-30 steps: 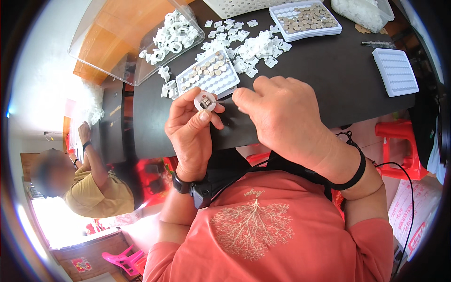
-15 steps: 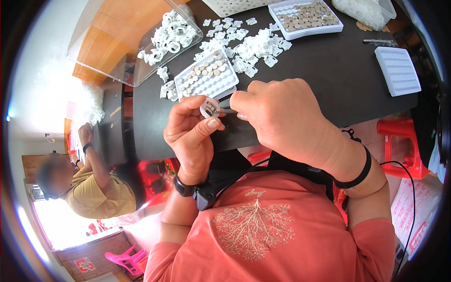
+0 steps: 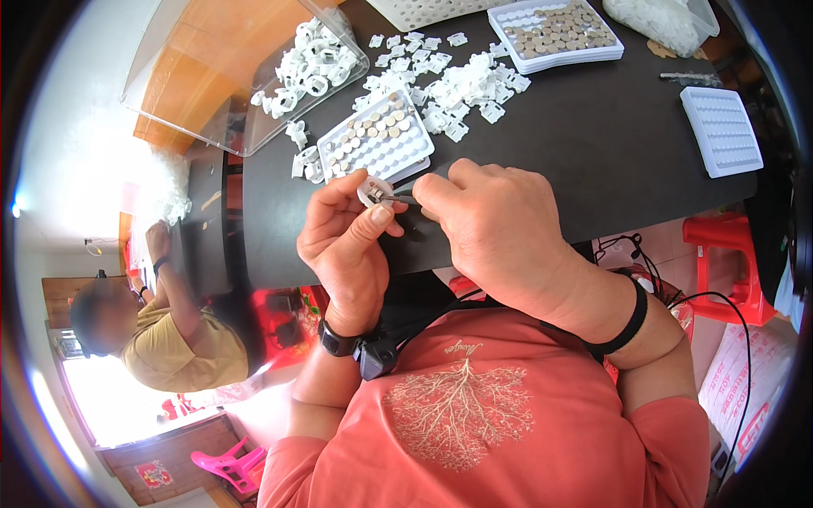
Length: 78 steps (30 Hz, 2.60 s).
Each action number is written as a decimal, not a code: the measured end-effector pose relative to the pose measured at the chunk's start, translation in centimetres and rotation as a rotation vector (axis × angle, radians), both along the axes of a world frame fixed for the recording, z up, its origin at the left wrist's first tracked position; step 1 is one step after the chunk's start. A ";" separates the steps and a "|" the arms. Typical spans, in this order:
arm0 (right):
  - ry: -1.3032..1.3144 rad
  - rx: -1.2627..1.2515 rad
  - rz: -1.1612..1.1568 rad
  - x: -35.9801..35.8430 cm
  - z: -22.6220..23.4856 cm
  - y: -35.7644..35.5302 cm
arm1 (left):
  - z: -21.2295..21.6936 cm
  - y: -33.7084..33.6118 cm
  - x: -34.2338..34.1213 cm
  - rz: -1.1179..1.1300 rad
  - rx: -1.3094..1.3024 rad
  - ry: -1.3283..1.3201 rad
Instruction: Assembling small white and black plastic components and placing them into a white organizing tray.
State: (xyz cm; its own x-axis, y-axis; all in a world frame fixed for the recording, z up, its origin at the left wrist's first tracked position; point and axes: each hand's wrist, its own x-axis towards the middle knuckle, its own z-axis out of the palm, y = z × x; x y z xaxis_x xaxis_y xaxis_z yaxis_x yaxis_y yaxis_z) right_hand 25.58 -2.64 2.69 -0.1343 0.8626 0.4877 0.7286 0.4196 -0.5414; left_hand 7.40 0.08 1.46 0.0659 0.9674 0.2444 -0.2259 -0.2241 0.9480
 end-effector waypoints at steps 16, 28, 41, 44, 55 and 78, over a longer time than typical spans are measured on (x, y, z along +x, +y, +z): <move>-0.106 0.089 -0.112 1.2 -0.3 3.1 | -0.1 0.3 -0.2 0.045 -0.062 -0.085; -0.350 0.269 -0.223 11.2 -0.6 0.9 | 0.8 1.4 -0.5 0.137 0.237 0.362; -0.521 0.274 -0.346 14.7 -0.6 1.5 | 0.8 2.5 -2.7 -0.244 -0.236 -0.340; -0.543 0.317 -0.391 14.2 0.0 1.4 | -1.0 2.7 -3.6 -0.494 -0.373 -0.597; 0.174 0.292 0.167 0.9 2.4 1.8 | -1.8 1.8 -2.7 -0.549 -0.277 -0.652; 0.095 -0.215 0.031 0.4 3.0 8.1 | -1.3 1.2 -3.4 -0.492 -0.372 -0.568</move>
